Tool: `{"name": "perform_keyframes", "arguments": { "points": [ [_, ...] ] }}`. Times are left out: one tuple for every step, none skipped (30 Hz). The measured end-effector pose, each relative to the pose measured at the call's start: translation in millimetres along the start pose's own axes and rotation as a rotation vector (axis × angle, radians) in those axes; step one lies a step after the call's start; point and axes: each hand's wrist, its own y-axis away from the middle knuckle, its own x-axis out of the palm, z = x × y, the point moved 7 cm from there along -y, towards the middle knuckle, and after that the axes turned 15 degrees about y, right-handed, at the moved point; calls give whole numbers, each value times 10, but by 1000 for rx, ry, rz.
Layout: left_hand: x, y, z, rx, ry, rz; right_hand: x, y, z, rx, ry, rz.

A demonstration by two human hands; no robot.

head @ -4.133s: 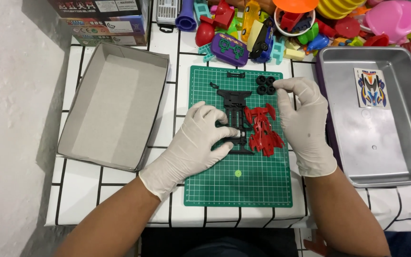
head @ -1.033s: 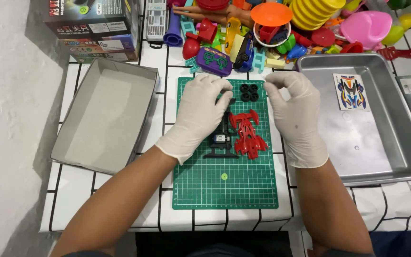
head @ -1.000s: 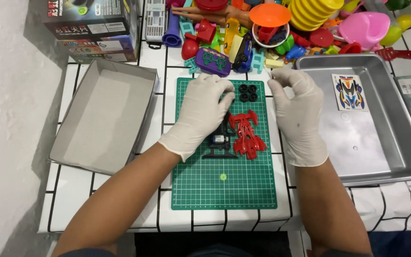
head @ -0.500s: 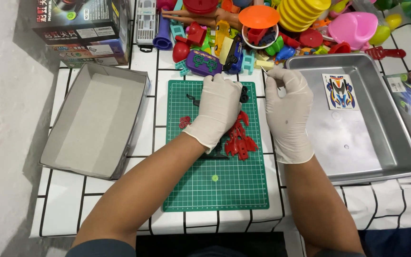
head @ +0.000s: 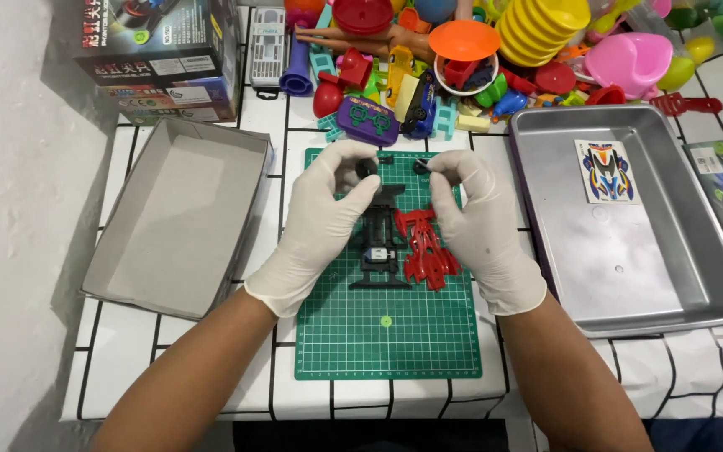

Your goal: The person is assembling a miniature toy car chassis, carefully placing the motor, gears, and battery contacts into the frame on a cutting mat.

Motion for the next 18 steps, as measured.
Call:
{"name": "perform_keyframes", "arguments": {
  "points": [
    [-33,38,28,0,-3,-5,56,32,-5,-2,-4,3],
    [-73,71,94,-50,95,-22,142,62,14,-42,8,45],
    [-112,105,162,-99,193,-38,230,94,33,-81,21,88],
    [-140,125,202,-100,192,-43,248,121,64,-82,19,91],
    [-165,144,259,-122,250,-48,312,151,91,-79,14,160],
    [-183,159,318,-144,309,-51,371,183,114,-77,11,227],
    [-189,170,299,-143,308,-54,379,186,158,-78,9,229],
    [-185,178,288,-151,336,-50,385,186,194,-70,14,232],
    [-180,185,276,-160,365,-46,390,184,230,-63,19,236],
    [-179,199,290,-159,366,-48,393,185,223,-64,19,238],
    [-175,215,318,-177,407,-55,391,183,225,-82,45,231],
    [-175,231,345,-196,447,-62,393,183,228,-99,71,225],
    [-178,236,334,-196,446,-65,420,202,212,-99,70,227],
    [-181,245,336,-210,463,-79,432,226,202,-117,101,209],
    [-183,255,339,-224,479,-92,442,250,192,-136,131,190],
    [-177,259,343,-226,480,-94,437,253,223,-134,132,192],
    [-182,269,361,-244,502,-119,420,256,258,-136,146,176],
    [-189,280,377,-260,523,-145,404,258,294,-140,160,160]
  ]
}}
